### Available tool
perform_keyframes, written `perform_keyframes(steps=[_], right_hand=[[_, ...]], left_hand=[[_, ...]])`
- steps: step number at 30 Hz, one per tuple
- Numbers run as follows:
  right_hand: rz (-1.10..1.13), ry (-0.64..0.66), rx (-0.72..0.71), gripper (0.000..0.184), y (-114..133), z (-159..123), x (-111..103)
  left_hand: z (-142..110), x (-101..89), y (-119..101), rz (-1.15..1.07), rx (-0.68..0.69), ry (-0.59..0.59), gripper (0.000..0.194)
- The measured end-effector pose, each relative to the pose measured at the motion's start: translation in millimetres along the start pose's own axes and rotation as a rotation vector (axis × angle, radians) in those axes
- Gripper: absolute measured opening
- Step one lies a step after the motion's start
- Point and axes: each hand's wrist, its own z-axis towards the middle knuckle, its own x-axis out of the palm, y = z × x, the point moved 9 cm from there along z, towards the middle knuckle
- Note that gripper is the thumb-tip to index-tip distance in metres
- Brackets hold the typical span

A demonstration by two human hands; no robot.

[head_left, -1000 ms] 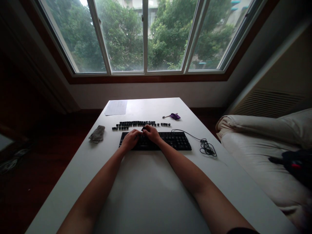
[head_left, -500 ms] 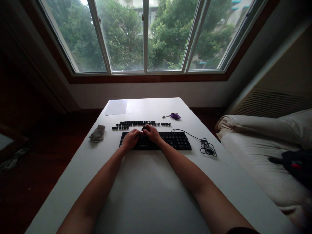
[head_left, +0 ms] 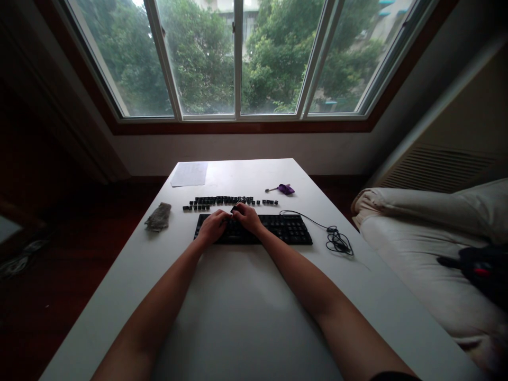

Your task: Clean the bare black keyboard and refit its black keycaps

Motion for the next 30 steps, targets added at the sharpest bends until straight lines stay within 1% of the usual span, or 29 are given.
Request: perform_keyframes(steps=[12, 30], right_hand=[[-0.023, 0.003, 0.000, 0.017, -1.7, 0.7, 1.7], [-0.051, 0.011, 0.009, 0.017, -0.5, 0.2, 2.0]], left_hand=[[-0.3, 0.6, -0.2, 0.039, -0.006, -0.003, 0.024], [-0.1, -0.5, -1.2, 0.036, -0.011, -0.004, 0.025]])
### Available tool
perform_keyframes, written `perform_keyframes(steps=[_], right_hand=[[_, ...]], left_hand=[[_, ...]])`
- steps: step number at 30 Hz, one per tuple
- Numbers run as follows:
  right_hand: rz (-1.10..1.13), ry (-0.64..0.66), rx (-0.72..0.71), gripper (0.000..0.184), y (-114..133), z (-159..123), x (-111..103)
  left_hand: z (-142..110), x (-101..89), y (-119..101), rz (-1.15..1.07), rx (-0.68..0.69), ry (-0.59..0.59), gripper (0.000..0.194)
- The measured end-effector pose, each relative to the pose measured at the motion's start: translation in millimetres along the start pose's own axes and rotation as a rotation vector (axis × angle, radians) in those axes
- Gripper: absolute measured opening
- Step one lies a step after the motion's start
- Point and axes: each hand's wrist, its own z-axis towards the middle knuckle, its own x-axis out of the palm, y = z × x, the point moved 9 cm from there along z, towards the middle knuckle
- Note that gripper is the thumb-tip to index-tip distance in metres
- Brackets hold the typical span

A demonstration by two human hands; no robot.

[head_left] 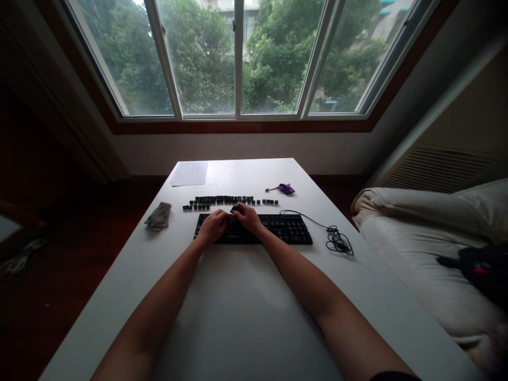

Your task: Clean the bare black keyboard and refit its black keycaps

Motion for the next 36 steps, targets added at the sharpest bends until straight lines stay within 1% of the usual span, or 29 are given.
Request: perform_keyframes(steps=[11, 22, 36], right_hand=[[0.008, -0.003, -0.006, 0.017, 1.2, -1.0, 0.4], [0.022, 0.009, -0.009, 0.017, 2.2, -0.4, 3.9], [-0.010, 0.002, -0.019, 0.017, 3.9, -1.0, 0.5]], left_hand=[[0.2, 2.0, 1.9, -0.017, -0.001, 0.002, 0.022], [-0.5, 0.6, 2.7, 0.016, -0.007, -0.001, 0.023], [0.2, -0.4, 0.2, 0.000, -0.001, 0.006, 0.020]])
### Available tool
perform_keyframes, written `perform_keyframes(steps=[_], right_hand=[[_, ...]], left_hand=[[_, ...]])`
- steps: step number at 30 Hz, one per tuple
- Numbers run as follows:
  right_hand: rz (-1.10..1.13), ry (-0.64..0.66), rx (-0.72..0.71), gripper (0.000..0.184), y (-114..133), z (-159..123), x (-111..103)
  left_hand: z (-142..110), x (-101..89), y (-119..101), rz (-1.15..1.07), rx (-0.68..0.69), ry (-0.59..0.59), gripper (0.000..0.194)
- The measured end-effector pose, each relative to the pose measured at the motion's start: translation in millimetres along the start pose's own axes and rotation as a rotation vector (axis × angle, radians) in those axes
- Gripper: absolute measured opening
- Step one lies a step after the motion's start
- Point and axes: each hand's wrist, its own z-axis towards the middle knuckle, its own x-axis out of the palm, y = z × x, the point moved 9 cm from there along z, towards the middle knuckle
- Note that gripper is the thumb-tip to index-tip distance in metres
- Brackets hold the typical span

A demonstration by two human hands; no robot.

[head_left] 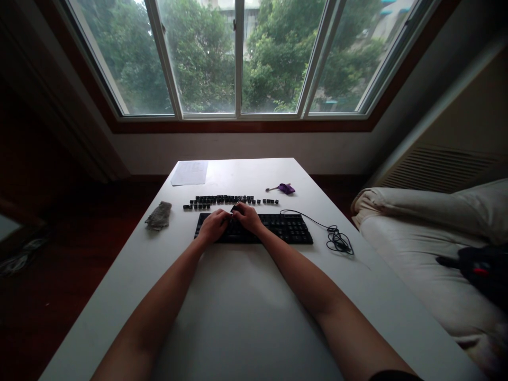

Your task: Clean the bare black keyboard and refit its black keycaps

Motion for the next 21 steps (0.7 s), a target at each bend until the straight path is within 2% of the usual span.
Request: perform_keyframes(steps=[18, 21], right_hand=[[0.078, -0.014, 0.036, 0.019, -6.5, 0.9, -0.4], [0.095, -0.019, 0.054, 0.020, -7.9, 1.5, -1.5]], left_hand=[[-1.0, -1.6, 0.0, -0.071, 0.025, -0.037, 0.018], [-1.0, -0.6, 1.4, -0.074, 0.024, -0.038, 0.023]])
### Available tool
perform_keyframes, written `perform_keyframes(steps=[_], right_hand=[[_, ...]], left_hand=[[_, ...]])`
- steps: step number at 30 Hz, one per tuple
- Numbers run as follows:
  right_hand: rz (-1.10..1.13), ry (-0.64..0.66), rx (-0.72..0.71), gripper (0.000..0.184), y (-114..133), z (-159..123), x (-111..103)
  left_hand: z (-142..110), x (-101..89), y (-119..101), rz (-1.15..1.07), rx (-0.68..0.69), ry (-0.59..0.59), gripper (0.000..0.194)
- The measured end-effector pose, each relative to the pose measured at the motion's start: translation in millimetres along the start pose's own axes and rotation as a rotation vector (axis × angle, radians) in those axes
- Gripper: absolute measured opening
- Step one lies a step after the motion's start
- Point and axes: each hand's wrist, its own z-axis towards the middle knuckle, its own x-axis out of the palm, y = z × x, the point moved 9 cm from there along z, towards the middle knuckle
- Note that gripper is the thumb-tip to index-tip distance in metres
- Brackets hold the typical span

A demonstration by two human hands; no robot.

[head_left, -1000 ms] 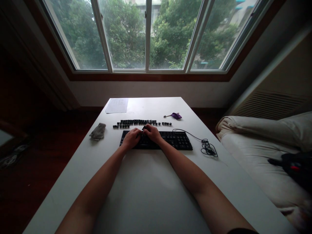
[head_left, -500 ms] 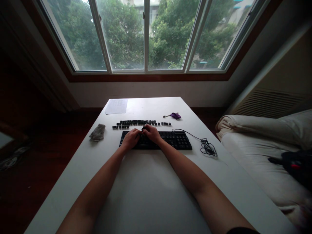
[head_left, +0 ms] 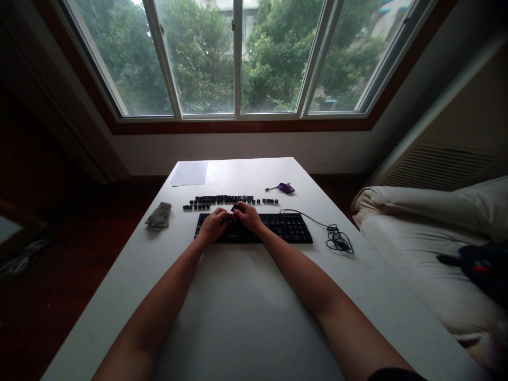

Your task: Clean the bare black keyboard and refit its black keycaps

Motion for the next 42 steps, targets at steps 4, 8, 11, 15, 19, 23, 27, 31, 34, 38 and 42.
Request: perform_keyframes(steps=[4, 8, 11, 15, 19, 23, 27, 31, 34, 38, 42], right_hand=[[0.048, -0.003, 0.014, 0.020, -2.5, 1.3, 0.1], [0.090, -0.015, 0.037, 0.020, -7.6, 2.3, 0.6], [0.129, -0.014, 0.044, 0.019, -10.6, 3.0, 1.8], [0.176, -0.009, 0.053, 0.019, -13.5, 4.3, 2.9], [0.194, -0.002, 0.056, 0.018, -13.5, 5.0, 2.9], [0.197, 0.011, 0.053, 0.019, -12.2, 4.8, 3.2], [0.169, 0.003, 0.034, 0.018, -11.3, 4.5, 3.2], [0.137, -0.012, 0.031, 0.018, -12.0, 4.0, 2.8], [0.136, -0.014, 0.033, 0.018, -12.0, 3.6, 2.4], [0.138, -0.013, 0.036, 0.019, -11.2, 3.3, 1.6], [0.130, -0.005, 0.039, 0.018, -10.8, 3.1, 2.1]], left_hand=[[-0.1, -0.3, 0.8, 0.000, -0.014, 0.009, 0.030], [-0.4, -0.4, -0.6, -0.006, -0.020, 0.031, 0.032], [-0.3, -0.1, -0.5, -0.005, -0.020, 0.034, 0.030], [0.3, 0.4, 0.0, -0.006, -0.010, 0.030, 0.028], [-0.1, 0.5, 0.0, -0.019, -0.007, 0.024, 0.028], [-0.5, 0.1, 1.8, -0.045, -0.013, 0.013, 0.026], [0.8, -1.7, 4.2, -0.099, -0.019, 0.000, 0.025], [2.2, -6.6, 4.1, -0.149, -0.027, -0.029, 0.021], [2.2, -8.6, 3.6, -0.166, -0.036, -0.036, 0.019], [1.6, -9.4, 5.4, -0.164, -0.056, -0.050, 0.020], [1.4, -10.4, 8.3, -0.164, -0.074, -0.075, 0.020]])
